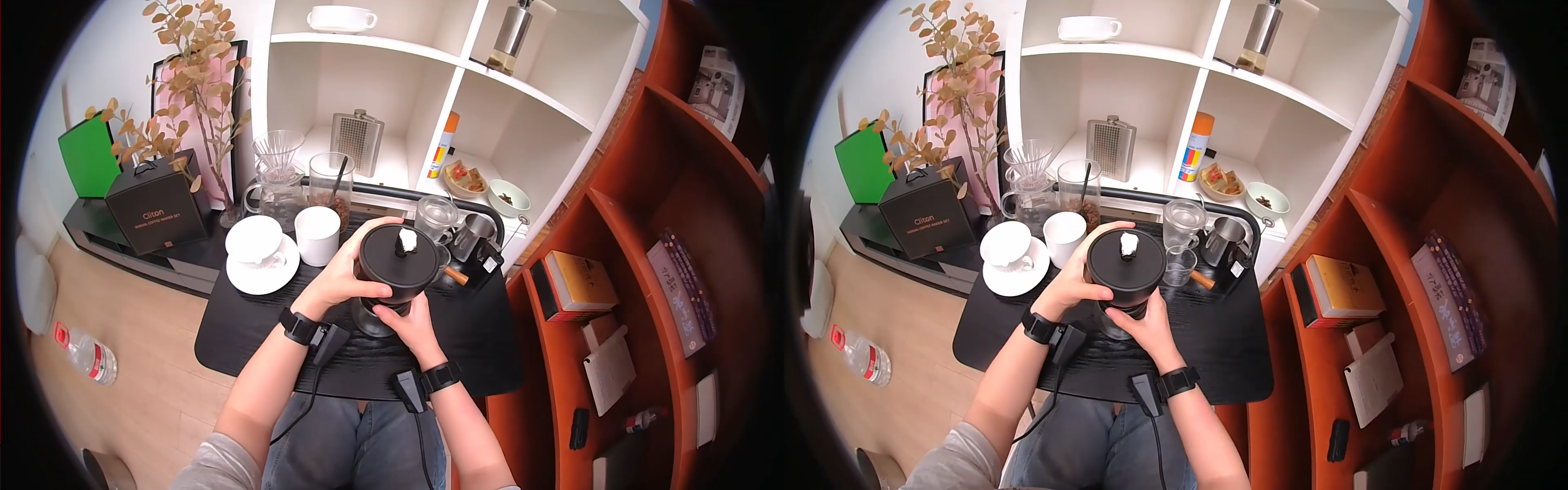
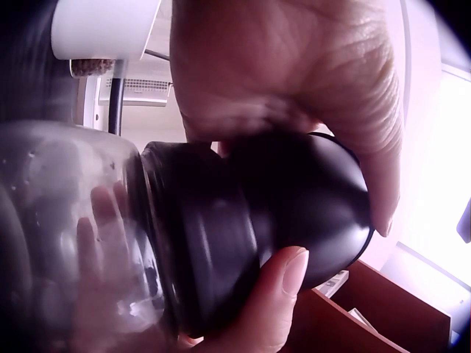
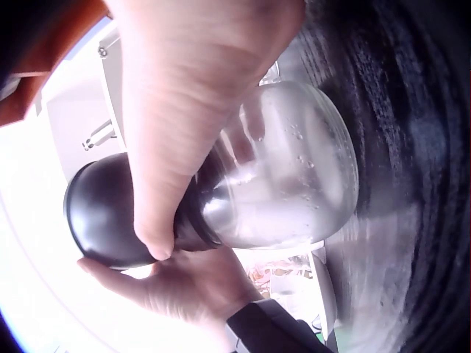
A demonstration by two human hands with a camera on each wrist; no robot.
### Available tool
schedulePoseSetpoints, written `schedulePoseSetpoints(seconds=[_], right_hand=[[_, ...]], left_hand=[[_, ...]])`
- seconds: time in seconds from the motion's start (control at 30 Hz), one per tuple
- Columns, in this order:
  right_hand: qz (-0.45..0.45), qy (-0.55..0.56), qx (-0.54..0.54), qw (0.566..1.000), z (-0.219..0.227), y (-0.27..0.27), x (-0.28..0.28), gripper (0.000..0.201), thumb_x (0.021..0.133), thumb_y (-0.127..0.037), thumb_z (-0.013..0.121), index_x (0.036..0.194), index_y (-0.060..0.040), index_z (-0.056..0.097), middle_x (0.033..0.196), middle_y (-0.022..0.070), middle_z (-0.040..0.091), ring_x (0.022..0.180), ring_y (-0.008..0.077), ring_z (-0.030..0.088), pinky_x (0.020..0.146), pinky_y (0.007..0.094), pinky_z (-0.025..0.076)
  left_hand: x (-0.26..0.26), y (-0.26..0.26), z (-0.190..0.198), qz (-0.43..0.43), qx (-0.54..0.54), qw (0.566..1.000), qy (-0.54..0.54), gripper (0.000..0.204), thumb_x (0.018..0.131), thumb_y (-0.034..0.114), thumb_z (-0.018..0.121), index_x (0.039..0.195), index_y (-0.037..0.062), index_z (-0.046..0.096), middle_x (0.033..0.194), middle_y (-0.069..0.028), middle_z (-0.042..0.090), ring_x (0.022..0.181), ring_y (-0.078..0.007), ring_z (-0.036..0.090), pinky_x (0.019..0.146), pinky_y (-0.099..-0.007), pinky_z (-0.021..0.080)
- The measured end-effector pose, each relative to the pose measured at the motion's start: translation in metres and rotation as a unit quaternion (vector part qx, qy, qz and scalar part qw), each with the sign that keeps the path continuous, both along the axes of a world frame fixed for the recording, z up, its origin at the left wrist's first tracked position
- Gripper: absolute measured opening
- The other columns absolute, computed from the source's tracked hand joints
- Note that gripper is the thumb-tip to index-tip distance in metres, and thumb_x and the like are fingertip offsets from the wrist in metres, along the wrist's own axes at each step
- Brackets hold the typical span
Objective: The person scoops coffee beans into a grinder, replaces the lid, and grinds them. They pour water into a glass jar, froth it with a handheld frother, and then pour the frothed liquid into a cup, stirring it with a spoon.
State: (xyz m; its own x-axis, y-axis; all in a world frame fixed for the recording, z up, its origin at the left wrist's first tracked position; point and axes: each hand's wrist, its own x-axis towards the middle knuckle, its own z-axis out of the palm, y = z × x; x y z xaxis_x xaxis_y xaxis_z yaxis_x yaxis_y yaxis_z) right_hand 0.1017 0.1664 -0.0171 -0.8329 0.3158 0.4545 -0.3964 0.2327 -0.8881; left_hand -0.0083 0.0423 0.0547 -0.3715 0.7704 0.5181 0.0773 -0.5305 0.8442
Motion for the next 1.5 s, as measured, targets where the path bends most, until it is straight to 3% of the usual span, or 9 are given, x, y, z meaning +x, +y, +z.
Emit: schedulePoseSetpoints(seconds=[0.23,0.3,0.47,0.57,0.8,0.97,1.07,1.33,1.5], right_hand=[[-0.010,0.011,0.002,1.000,0.001,-0.001,0.000,0.069,0.069,-0.017,0.080,0.123,0.0024,0.042,0.113,0.0138,0.058,0.104,0.0203,0.058,0.089,0.0315,0.045],[-0.002,0.008,-0.018,1.000,0.003,-0.003,0.001,0.069,0.069,-0.016,0.080,0.124,0.0023,0.042,0.114,0.0137,0.058,0.105,0.0200,0.057,0.090,0.0313,0.045],[0.011,0.009,-0.030,0.999,0.003,-0.002,0.001,0.067,0.071,-0.015,0.079,0.124,0.0013,0.042,0.115,0.0128,0.057,0.107,0.0192,0.056,0.090,0.0311,0.045],[0.023,0.009,-0.037,0.999,0.001,-0.002,0.000,0.067,0.071,-0.015,0.078,0.125,0.0012,0.041,0.115,0.0124,0.057,0.107,0.0193,0.056,0.090,0.0312,0.045],[0.016,0.006,-0.033,0.999,0.001,0.000,-0.002,0.070,0.071,-0.018,0.079,0.126,0.0006,0.041,0.115,0.0122,0.057,0.107,0.0195,0.056,0.091,0.0319,0.044],[0.017,-0.004,-0.027,0.999,0.001,0.001,-0.001,0.069,0.070,-0.017,0.079,0.126,0.0007,0.041,0.114,0.0117,0.058,0.107,0.0187,0.055,0.092,0.0317,0.043],[0.012,-0.013,-0.023,1.000,0.001,0.001,0.000,0.069,0.070,-0.017,0.079,0.125,0.0012,0.041,0.114,0.0114,0.058,0.107,0.0180,0.055,0.092,0.0313,0.043],[0.033,-0.025,-0.085,0.996,0.003,-0.001,0.002,0.067,0.070,-0.016,0.079,0.123,0.0013,0.042,0.115,0.0110,0.056,0.107,0.0174,0.054,0.093,0.0311,0.042],[0.030,-0.027,-0.073,0.996,0.002,0.000,0.001,0.067,0.071,-0.017,0.079,0.123,0.0015,0.042,0.116,0.0112,0.056,0.108,0.0174,0.053,0.093,0.0313,0.041]], left_hand=[[0.001,0.003,0.007,0.012,0.052,0.997,0.054,0.089,0.061,0.019,0.081,0.135,0.0037,0.036,0.134,-0.0104,0.042,0.123,-0.0192,0.041,0.105,-0.0311,0.030],[0.004,0.002,0.014,0.067,0.068,0.994,0.053,0.083,0.066,0.033,0.079,0.131,0.0005,0.040,0.130,-0.0142,0.048,0.122,-0.0209,0.046,0.104,-0.0341,0.034],[0.011,-0.005,0.041,0.124,0.013,0.979,0.160,0.071,0.071,0.022,0.075,0.130,0.0001,0.043,0.115,-0.0111,0.059,0.115,-0.0198,0.052,0.101,-0.0331,0.036],[0.006,-0.016,0.065,0.144,-0.117,0.913,0.363,0.069,0.071,0.021,0.076,0.128,0.0014,0.045,0.111,-0.0116,0.062,0.109,-0.0209,0.056,0.097,-0.0340,0.039],[-0.008,-0.014,0.108,0.050,-0.178,0.833,0.521,0.057,0.077,0.041,0.069,0.113,-0.0009,0.054,0.100,-0.0176,0.062,0.092,-0.0302,0.060,0.082,-0.0361,0.046],[0.011,-0.015,0.117,0.122,-0.236,0.823,0.503,0.047,0.081,0.040,0.065,0.105,0.0010,0.057,0.080,-0.0167,0.063,0.076,-0.0326,0.061,0.069,-0.0385,0.047],[0.001,-0.014,0.108,0.129,-0.185,0.812,0.538,0.042,0.081,0.030,0.066,0.109,0.0005,0.056,0.090,-0.0153,0.064,0.076,-0.0301,0.062,0.068,-0.0352,0.047],[0.001,-0.012,0.112,0.138,-0.183,0.830,0.508,0.031,0.077,0.027,0.068,0.095,0.0022,0.063,0.085,-0.0144,0.065,0.082,-0.0310,0.060,0.073,-0.0376,0.047],[-0.006,-0.008,0.100,0.155,-0.110,0.840,0.507,0.031,0.077,0.021,0.070,0.097,-0.0015,0.062,0.086,-0.0155,0.066,0.073,-0.0299,0.062,0.062,-0.0341,0.049]])
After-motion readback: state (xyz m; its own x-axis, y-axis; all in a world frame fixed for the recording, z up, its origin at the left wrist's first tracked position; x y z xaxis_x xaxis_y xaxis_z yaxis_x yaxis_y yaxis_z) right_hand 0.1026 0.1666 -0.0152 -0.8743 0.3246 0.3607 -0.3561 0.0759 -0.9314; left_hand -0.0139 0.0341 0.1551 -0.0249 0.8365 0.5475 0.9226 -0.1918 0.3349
